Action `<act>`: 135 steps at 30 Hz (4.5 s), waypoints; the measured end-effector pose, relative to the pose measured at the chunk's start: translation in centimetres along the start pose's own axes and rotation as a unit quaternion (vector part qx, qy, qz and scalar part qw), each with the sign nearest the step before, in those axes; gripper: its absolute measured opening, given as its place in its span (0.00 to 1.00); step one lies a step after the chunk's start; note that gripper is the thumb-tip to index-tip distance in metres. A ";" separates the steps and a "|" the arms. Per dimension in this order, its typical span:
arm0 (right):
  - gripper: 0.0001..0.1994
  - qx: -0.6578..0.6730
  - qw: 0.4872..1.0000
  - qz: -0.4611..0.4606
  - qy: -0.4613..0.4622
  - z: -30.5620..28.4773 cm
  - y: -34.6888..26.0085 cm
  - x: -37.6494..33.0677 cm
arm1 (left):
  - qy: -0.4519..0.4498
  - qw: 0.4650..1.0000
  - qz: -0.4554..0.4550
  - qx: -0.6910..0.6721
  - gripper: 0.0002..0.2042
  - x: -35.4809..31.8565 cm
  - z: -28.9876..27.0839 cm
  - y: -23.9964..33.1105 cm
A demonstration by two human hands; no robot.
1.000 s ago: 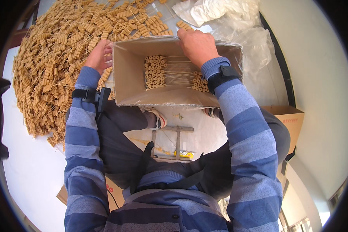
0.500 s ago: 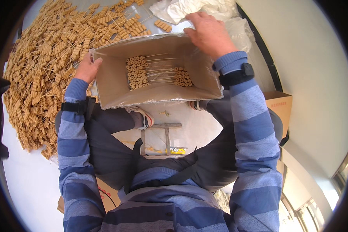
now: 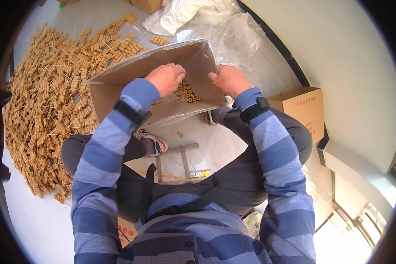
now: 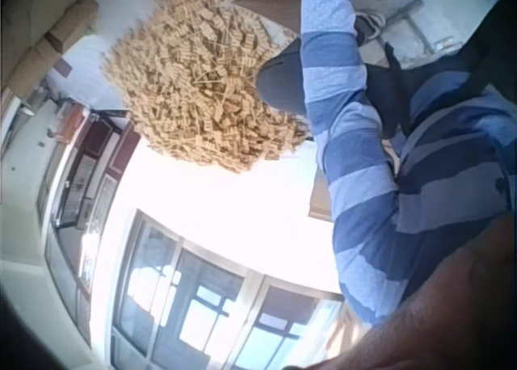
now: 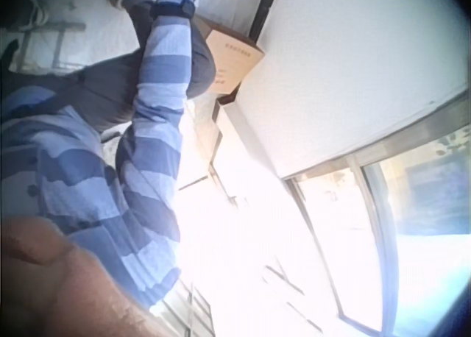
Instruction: The person sits on the floor and repeatedly picks up small cylindrical food items, threads them onto wooden skewers, and places the completed skewers into a cardboard box. The person handles the items by hand and organizes them into bundles before packing.
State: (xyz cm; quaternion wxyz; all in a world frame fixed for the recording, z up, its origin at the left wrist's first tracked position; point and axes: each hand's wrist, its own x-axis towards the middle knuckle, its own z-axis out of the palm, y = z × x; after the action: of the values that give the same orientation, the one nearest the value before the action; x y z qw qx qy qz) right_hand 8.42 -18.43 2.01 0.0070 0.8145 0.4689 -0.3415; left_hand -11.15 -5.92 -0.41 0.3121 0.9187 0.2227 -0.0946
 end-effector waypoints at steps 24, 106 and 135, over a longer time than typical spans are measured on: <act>0.21 -0.158 0.981 -0.050 0.098 -2.9 -4.1 -4.6 | 0.004 0.990 -0.049 -0.136 0.17 -9.3 -6.2 -4.4; 0.10 -0.349 0.888 -0.244 -0.174 11.7 -26.0 -13.0 | 0.271 0.092 -0.896 -0.338 0.57 -64.3 33.4 -38.7; 0.13 -0.316 0.910 -0.212 -0.167 10.7 -25.9 -13.6 | 0.575 0.396 -0.613 -0.369 0.36 -48.0 38.4 -30.0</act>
State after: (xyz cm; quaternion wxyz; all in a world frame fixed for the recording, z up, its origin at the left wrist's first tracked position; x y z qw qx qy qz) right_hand -21.87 -17.84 9.45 0.2695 0.5823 0.7057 -0.3003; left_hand -68.96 -25.14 -31.54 0.2762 0.1670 0.8661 0.3816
